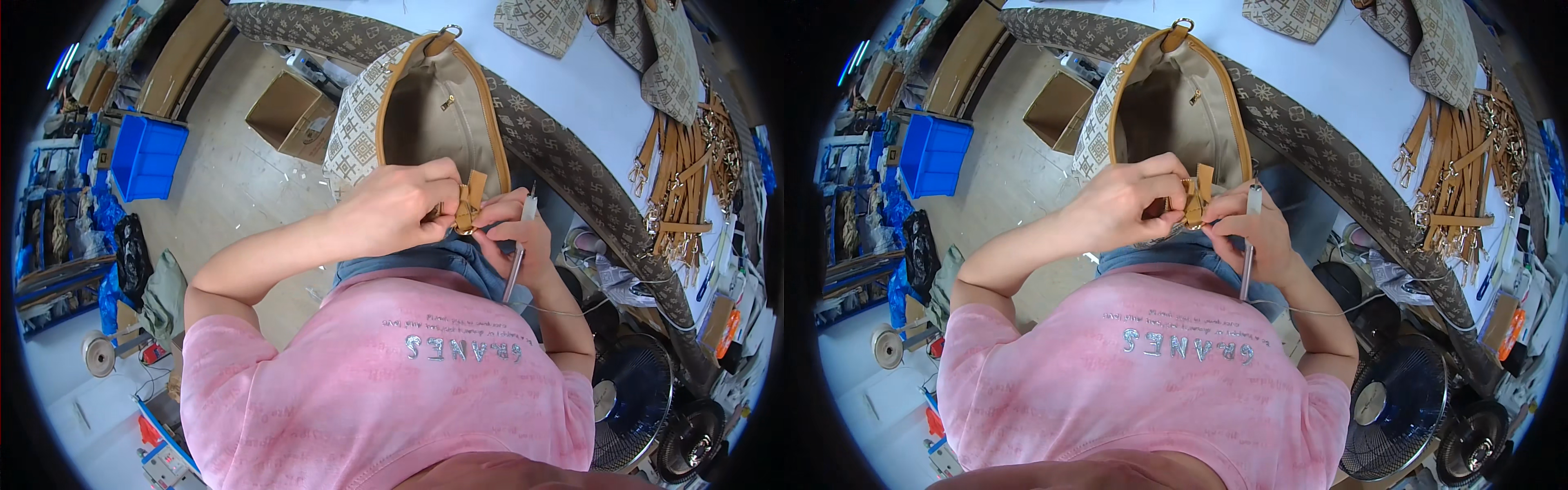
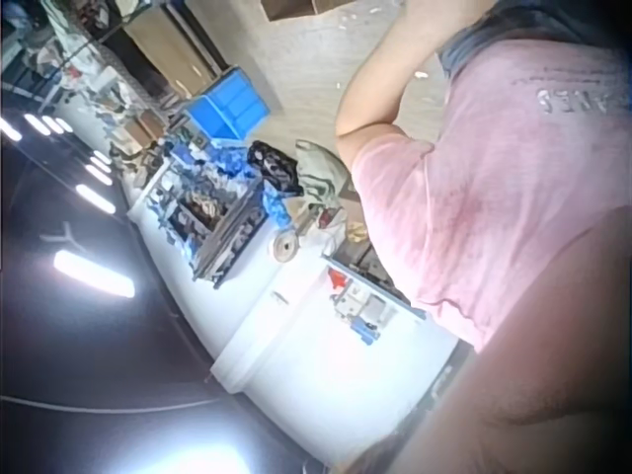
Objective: Inspecting handbags and using a stylus to check or adjust the hardware and edges on a production line.
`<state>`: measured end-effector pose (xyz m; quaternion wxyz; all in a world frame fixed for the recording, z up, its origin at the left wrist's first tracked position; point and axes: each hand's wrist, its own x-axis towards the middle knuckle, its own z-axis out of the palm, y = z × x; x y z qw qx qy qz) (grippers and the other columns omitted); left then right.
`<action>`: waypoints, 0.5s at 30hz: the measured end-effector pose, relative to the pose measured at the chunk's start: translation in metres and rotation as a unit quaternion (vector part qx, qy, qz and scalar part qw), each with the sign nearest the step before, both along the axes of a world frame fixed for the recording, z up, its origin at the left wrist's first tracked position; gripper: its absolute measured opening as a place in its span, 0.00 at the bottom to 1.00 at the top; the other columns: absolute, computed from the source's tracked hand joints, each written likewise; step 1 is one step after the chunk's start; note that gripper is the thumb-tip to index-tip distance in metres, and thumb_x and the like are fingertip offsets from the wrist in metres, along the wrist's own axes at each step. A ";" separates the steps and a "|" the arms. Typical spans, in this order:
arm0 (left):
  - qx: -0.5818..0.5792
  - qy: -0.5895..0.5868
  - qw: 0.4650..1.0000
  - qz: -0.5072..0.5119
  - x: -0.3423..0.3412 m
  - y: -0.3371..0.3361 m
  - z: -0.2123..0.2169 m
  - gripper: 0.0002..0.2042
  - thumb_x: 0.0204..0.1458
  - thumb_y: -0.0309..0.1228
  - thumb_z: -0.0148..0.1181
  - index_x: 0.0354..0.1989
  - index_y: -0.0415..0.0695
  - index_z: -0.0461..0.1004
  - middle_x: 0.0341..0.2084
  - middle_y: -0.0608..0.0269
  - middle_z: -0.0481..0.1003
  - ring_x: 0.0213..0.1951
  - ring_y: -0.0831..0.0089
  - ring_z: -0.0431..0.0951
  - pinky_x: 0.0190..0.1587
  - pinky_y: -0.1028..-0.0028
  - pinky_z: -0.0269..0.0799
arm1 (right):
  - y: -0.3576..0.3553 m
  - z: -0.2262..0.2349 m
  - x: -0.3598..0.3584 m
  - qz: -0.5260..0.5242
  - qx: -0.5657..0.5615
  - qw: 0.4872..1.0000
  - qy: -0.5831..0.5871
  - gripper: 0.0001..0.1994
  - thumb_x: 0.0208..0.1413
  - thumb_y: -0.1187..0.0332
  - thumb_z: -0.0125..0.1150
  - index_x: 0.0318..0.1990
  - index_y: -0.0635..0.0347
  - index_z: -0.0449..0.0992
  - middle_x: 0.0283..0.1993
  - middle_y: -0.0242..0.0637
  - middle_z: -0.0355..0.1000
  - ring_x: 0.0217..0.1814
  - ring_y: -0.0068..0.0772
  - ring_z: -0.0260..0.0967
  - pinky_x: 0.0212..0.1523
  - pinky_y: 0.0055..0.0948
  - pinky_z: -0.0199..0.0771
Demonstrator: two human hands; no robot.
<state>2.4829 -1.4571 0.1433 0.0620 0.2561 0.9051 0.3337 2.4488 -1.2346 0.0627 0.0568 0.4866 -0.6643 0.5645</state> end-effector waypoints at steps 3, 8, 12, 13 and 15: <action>0.022 0.058 0.998 -0.006 0.000 0.003 -0.011 0.05 0.47 0.24 0.63 0.31 0.40 0.73 0.37 0.61 0.73 0.28 0.63 0.77 0.31 0.69 0.74 | 0.000 0.002 -0.004 -0.022 -0.093 0.995 -0.019 0.13 0.51 0.70 0.67 0.41 0.56 0.69 0.37 0.39 0.75 0.35 0.35 0.71 0.39 0.31 0.70; 0.059 0.097 0.993 -0.017 -0.002 -0.001 -0.019 0.05 0.50 0.26 0.61 0.33 0.40 0.73 0.37 0.61 0.73 0.32 0.59 0.77 0.32 0.66 0.75 | 0.015 0.020 -0.006 0.069 -0.203 0.940 -0.264 0.26 0.63 0.45 0.43 0.52 0.60 0.66 0.37 0.47 0.72 0.34 0.35 0.71 0.29 0.37 0.77; 0.066 0.077 0.995 -0.025 -0.003 -0.003 -0.014 0.06 0.51 0.28 0.60 0.35 0.40 0.74 0.37 0.60 0.72 0.33 0.58 0.77 0.34 0.64 0.75 | 0.020 0.033 -0.024 0.150 -0.291 0.833 -0.446 0.31 0.63 0.41 0.41 0.43 0.66 0.73 0.39 0.44 0.62 0.32 0.32 0.72 0.27 0.32 0.80; 0.069 0.072 0.995 -0.028 -0.003 -0.002 -0.013 0.06 0.51 0.28 0.60 0.35 0.39 0.75 0.38 0.60 0.72 0.33 0.58 0.78 0.34 0.64 0.75 | 0.021 0.036 -0.027 0.160 -0.265 0.817 -0.487 0.32 0.62 0.42 0.43 0.38 0.68 0.75 0.40 0.42 0.59 0.32 0.31 0.71 0.29 0.31 0.81; 0.061 0.075 0.995 -0.030 -0.002 -0.002 -0.010 0.06 0.50 0.27 0.61 0.35 0.39 0.75 0.38 0.59 0.73 0.33 0.59 0.78 0.34 0.65 0.76 | 0.017 0.037 -0.031 0.174 -0.231 0.820 -0.494 0.30 0.62 0.43 0.45 0.37 0.69 0.75 0.40 0.43 0.59 0.32 0.30 0.71 0.31 0.31 0.81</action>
